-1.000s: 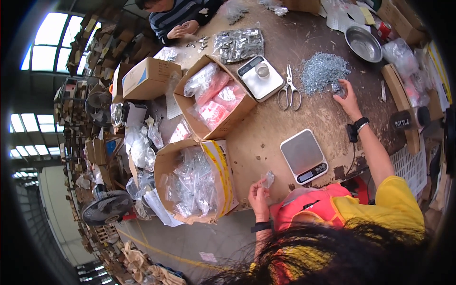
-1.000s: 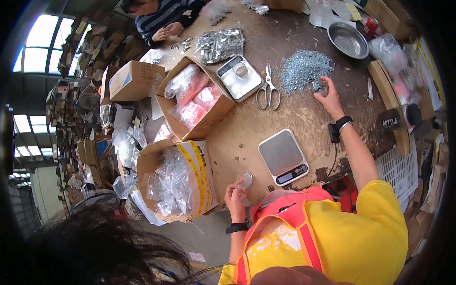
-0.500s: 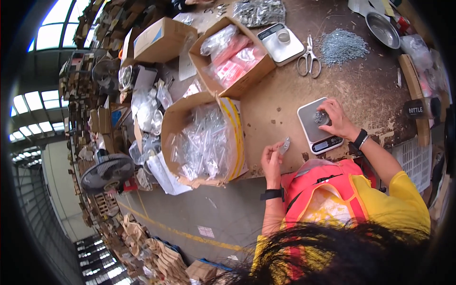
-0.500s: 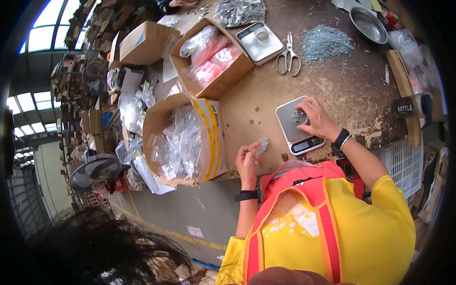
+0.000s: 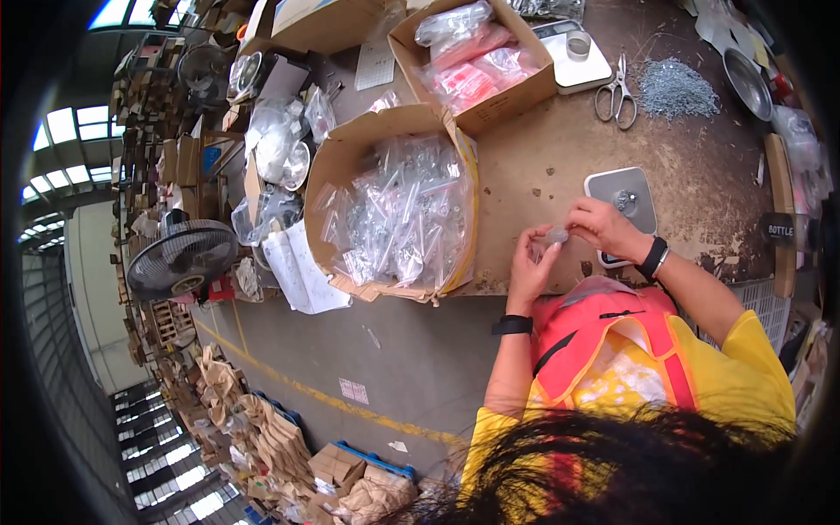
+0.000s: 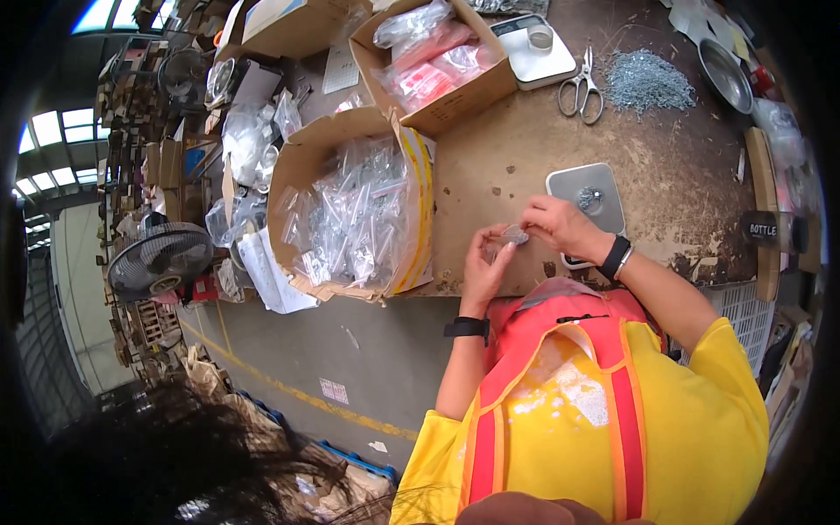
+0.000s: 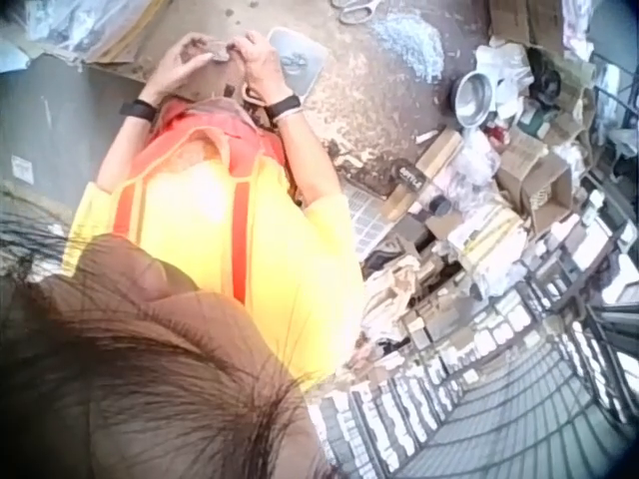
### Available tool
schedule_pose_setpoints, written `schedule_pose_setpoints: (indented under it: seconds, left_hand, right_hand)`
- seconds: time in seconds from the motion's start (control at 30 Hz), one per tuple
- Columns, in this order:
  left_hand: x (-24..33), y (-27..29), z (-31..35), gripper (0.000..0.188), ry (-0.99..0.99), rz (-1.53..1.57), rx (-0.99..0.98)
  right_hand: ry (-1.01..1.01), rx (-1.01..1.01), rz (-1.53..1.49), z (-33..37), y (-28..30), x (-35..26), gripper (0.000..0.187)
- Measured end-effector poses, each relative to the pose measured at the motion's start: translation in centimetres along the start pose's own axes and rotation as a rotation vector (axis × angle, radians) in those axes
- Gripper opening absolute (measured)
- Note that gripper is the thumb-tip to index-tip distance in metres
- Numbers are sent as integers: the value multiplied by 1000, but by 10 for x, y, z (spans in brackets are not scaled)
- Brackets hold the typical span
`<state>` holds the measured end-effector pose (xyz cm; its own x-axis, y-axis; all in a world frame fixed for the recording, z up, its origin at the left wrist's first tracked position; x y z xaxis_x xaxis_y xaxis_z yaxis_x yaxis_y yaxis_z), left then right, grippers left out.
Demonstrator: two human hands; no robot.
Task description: Weighing small metal components on a digital scale and placing them into plastic bags.
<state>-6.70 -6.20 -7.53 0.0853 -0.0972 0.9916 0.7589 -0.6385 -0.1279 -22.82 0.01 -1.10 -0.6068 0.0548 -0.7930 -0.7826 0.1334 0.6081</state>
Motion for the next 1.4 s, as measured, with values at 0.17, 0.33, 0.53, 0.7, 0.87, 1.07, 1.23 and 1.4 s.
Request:
schedule_pose_setpoints:
  seconds: [0.17,0.33,0.53,0.7,0.87,1.07,1.23,1.4]
  left_hand:
    - [-19,15,8,15,8,-74,81]
    - [-21,5,4,12,-58,-121,45]
    - [-26,-2,2,11,17,-121,-41]
    - [-23,-5,-2,11,32,-161,-62]
    - [-16,-10,-6,11,62,-170,-78]
    - [-7,-19,-3,12,69,-30,-14]
    - [15,-19,-4,8,32,-195,-4]
    - [68,-20,-2,6,-10,-171,84]
  right_hand:
    - [-180,35,-230,0,2,9,15]
    - [-322,17,-302,8,-8,25,17]
    - [-373,2,-377,10,-2,27,19]
    - [-359,4,-349,10,2,28,19]
    - [-279,16,-332,7,-2,24,21]
    - [-309,-2,-391,4,-4,21,25]
    - [-332,-32,-410,-1,2,9,26]
    - [-331,30,-464,8,37,4,24]
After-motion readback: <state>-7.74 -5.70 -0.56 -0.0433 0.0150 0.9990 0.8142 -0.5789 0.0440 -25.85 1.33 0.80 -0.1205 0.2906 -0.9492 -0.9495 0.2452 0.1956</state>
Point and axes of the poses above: each hand's wrist, its own z-axis away from the middle knuckle, its own y-axis out of the back of the hand, x = y × z, the point moved 7 cm from there along -z, towards the middle knuckle, and after that the axes turned 11 degrees about -y, right-handed, at the moved point
